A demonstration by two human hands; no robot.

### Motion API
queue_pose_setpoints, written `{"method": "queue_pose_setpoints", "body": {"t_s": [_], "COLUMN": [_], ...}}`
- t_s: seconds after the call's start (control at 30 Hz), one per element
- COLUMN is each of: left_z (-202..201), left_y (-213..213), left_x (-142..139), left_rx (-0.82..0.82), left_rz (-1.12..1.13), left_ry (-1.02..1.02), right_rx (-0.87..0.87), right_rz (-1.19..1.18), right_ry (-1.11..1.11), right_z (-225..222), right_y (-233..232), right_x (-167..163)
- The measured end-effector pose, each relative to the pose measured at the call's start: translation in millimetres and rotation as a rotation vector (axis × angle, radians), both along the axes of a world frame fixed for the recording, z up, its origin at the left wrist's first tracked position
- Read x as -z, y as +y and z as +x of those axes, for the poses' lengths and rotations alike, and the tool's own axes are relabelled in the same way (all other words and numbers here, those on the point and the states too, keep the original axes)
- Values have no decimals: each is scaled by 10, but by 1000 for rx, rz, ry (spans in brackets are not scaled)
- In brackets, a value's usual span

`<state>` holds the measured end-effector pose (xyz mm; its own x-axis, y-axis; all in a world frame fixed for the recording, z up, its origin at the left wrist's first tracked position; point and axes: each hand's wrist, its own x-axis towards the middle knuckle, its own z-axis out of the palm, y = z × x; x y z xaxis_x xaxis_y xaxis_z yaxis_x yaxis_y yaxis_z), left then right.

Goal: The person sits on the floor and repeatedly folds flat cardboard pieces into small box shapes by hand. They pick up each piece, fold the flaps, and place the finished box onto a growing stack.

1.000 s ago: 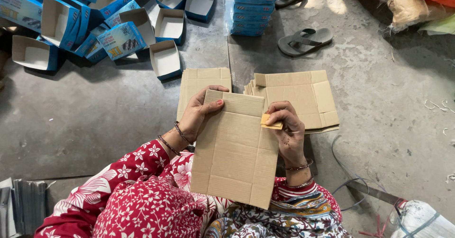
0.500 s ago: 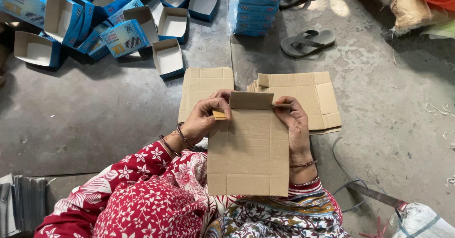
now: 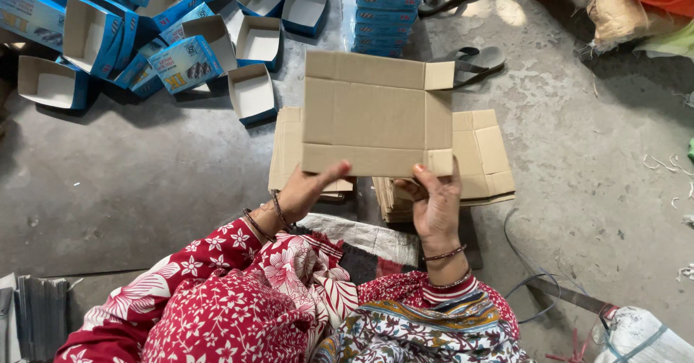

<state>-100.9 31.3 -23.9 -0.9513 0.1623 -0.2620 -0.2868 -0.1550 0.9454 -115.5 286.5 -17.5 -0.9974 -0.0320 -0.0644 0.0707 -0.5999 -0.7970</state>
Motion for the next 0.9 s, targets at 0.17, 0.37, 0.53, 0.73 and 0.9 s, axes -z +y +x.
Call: {"method": "queue_pose_setpoints", "body": {"t_s": [0.17, 0.37, 0.53, 0.73, 0.9], "left_z": [-106, -9, 45, 33, -6], "left_y": [-247, -232, -109, 2, 7], "left_x": [-256, -353, -338, -409, -431], "left_rx": [-493, -337, -77, -122, -199], "left_rz": [487, 399, 82, 252, 283], "left_ry": [163, 232, 100, -3, -149], "right_rx": [-512, -116, -199, -122, -39], "right_rz": [281, -17, 97, 209, 389], "right_ry": [-4, 31, 157, 233, 479], "right_z": [-36, -225, -110, 127, 149], "right_y": [178, 447, 468, 125, 45], "right_x": [-84, -39, -298, -415, -340]}}
